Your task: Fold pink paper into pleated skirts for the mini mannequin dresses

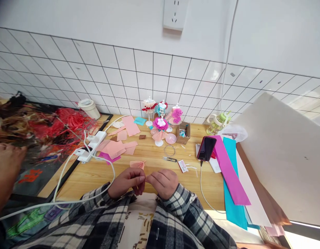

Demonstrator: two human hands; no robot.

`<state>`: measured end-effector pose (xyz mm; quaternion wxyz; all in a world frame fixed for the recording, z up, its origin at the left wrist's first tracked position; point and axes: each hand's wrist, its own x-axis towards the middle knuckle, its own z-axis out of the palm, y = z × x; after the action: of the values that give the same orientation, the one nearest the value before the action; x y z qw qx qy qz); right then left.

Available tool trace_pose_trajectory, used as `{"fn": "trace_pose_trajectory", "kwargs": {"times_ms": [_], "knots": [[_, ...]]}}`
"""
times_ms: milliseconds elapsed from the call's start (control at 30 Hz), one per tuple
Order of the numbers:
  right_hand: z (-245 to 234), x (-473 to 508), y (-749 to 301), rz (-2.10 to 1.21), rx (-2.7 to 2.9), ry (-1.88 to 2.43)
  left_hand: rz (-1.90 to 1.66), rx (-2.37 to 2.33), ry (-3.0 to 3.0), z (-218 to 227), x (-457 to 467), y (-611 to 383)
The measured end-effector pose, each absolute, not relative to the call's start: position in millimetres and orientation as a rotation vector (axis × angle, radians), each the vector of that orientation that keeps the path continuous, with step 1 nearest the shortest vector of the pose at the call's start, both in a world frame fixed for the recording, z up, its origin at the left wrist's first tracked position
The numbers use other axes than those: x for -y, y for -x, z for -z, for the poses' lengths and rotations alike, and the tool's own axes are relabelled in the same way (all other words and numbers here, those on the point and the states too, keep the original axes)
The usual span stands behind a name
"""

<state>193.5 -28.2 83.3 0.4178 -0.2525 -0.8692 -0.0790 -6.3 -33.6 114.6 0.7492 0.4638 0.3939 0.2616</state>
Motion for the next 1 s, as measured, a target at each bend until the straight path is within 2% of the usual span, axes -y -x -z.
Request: {"fn": "trace_pose_trajectory", "kwargs": {"times_ms": [433,767,1000], "knots": [[-89.4,34.0,-189.0,0.168,2.204,0.587,-0.478,-0.853,-0.852,-119.6,34.8,5.9],[-89.6,33.5,-187.7,0.144,2.193,0.589,-0.584,-0.907,-0.862,-118.9,31.4,6.9],[-88.8,33.4,-190.5,0.209,2.239,0.576,-0.484,-0.889,-0.97,-120.2,31.8,7.4]]}}
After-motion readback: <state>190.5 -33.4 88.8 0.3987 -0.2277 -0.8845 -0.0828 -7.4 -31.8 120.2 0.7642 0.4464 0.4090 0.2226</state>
